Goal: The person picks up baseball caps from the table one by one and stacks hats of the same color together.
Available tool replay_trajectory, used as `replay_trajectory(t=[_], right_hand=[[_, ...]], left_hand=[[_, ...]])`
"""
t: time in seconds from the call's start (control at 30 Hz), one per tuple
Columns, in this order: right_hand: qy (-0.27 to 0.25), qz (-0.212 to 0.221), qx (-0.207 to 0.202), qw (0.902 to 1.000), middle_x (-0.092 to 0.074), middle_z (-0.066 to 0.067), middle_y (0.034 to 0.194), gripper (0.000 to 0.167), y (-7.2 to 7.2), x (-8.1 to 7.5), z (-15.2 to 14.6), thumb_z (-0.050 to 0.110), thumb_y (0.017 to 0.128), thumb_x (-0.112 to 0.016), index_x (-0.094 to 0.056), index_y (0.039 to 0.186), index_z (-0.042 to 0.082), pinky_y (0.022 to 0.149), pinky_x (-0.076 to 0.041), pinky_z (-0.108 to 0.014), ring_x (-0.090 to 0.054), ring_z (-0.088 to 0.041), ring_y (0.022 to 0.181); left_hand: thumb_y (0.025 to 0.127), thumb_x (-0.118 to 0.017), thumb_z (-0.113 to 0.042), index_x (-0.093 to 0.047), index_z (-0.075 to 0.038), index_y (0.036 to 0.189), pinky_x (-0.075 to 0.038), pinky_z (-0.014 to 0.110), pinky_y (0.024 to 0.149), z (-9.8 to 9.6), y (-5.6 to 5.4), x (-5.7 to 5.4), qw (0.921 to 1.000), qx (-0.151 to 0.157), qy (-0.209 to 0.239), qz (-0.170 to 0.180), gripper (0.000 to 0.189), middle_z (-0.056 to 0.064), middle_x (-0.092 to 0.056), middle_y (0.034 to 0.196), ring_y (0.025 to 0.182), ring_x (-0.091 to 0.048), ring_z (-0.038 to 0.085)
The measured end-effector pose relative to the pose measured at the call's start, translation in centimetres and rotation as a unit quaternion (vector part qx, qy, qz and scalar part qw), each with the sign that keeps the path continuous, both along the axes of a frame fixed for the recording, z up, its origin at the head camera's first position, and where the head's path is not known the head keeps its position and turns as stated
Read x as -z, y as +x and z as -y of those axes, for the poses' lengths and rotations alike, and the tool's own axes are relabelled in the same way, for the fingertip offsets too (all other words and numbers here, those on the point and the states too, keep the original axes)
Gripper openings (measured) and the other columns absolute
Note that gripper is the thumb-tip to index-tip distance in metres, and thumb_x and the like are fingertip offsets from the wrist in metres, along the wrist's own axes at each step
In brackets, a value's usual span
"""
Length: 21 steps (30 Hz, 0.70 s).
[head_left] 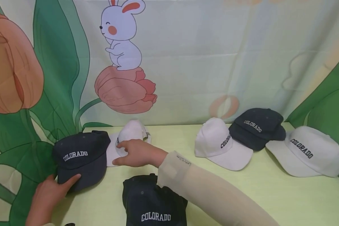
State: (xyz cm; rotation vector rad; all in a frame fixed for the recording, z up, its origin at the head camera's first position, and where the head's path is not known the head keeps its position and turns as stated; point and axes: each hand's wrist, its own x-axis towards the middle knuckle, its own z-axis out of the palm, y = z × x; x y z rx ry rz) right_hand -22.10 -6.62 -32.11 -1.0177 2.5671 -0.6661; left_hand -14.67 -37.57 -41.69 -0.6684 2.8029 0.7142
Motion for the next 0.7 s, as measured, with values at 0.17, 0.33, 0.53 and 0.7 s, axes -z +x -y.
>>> replay_trajectory(t=[0.17,0.33,0.53,0.7], right_hand=[[0.010,0.003,0.001,0.9999,-0.053,0.003,0.143,0.061,-0.3,-0.2,0.8,0.047,0.091,-0.059,-0.047,0.143,0.019,0.105,-0.042,-0.029,-0.052,-0.013,0.126],[0.020,0.012,0.006,0.9997,-0.053,0.004,0.142,0.063,-0.7,-0.2,1.7,0.049,0.090,-0.060,-0.047,0.144,0.019,0.105,-0.042,-0.029,-0.052,-0.013,0.126],[0.021,0.032,0.018,0.9991,-0.051,0.005,0.143,0.064,-1.3,0.4,2.9,0.051,0.088,-0.062,-0.049,0.142,0.018,0.105,-0.042,-0.027,-0.050,-0.011,0.129],[0.029,0.037,0.023,0.9986,-0.054,0.006,0.140,0.063,-1.5,1.1,4.1,0.053,0.088,-0.061,-0.051,0.140,0.019,0.102,-0.044,-0.027,-0.052,-0.010,0.126]], left_hand=[[0.085,-0.041,-0.078,-0.025,0.022,0.138,-0.039,0.062,0.094,0.2,-0.4,0.2,1.0000,0.006,0.000,-0.008,0.114,0.045,-0.035,0.132,0.118,-0.041,0.059],[0.085,-0.039,-0.078,-0.028,0.020,0.137,-0.041,0.061,0.092,0.3,-0.9,0.1,0.9999,0.011,0.003,-0.011,0.111,0.044,-0.037,0.132,0.116,-0.043,0.059],[0.086,-0.040,-0.076,-0.032,0.021,0.133,-0.043,0.060,0.088,0.0,-1.3,-0.2,0.9997,0.013,-0.003,-0.022,0.107,0.044,-0.041,0.129,0.111,-0.048,0.058],[0.086,-0.040,-0.076,-0.036,0.020,0.131,-0.043,0.059,0.087,0.0,-1.5,0.1,0.9994,0.018,-0.012,-0.027,0.106,0.044,-0.044,0.128,0.110,-0.050,0.057]])
